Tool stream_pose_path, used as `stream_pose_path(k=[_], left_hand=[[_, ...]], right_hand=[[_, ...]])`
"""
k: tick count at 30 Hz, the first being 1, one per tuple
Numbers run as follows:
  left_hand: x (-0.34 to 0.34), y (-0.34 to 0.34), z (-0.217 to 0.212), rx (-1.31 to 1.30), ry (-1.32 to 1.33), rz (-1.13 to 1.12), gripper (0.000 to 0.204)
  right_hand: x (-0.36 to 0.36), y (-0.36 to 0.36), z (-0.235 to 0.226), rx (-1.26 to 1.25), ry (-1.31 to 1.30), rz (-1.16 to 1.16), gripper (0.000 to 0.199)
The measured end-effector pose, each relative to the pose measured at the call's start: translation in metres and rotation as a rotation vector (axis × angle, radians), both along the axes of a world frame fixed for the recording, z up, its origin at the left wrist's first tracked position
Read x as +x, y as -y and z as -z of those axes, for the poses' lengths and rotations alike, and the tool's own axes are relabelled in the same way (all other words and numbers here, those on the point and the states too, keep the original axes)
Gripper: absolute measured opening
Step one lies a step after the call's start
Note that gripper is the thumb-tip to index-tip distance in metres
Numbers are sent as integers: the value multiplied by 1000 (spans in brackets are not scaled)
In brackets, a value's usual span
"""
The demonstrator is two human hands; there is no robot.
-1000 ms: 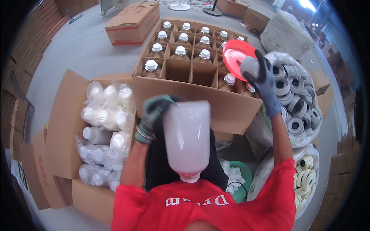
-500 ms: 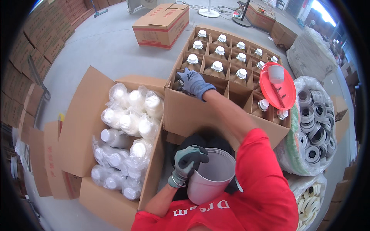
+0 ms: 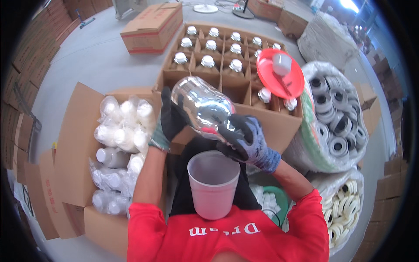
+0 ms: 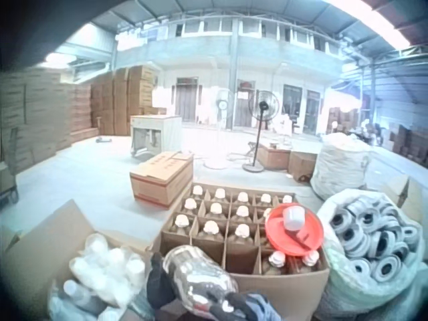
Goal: The person assembles vacuum flasks by inserting metal liners into plastic outer casings, attaches lids and handles, and places the completed flasks into plastic bags and boxes.
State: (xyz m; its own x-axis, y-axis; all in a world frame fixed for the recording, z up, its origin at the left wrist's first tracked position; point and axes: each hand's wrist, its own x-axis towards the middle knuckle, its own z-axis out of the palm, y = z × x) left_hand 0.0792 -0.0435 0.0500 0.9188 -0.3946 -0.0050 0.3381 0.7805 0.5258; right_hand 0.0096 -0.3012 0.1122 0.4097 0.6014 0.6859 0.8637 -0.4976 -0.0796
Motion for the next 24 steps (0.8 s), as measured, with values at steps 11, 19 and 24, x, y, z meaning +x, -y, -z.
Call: stream_pose_path(k=[11,19,24], left_hand=[[-77,9,-19,864,589,-46,78],[-267,-60,59,1214,147,-324,75],[-333,-106,175,1472,258,-248,72]], right_hand=[[-132,34,85,818,-963,99,58],[-252,51,146,401,-1107,-108,92],[-167,18,81,411,-950,-356,95]])
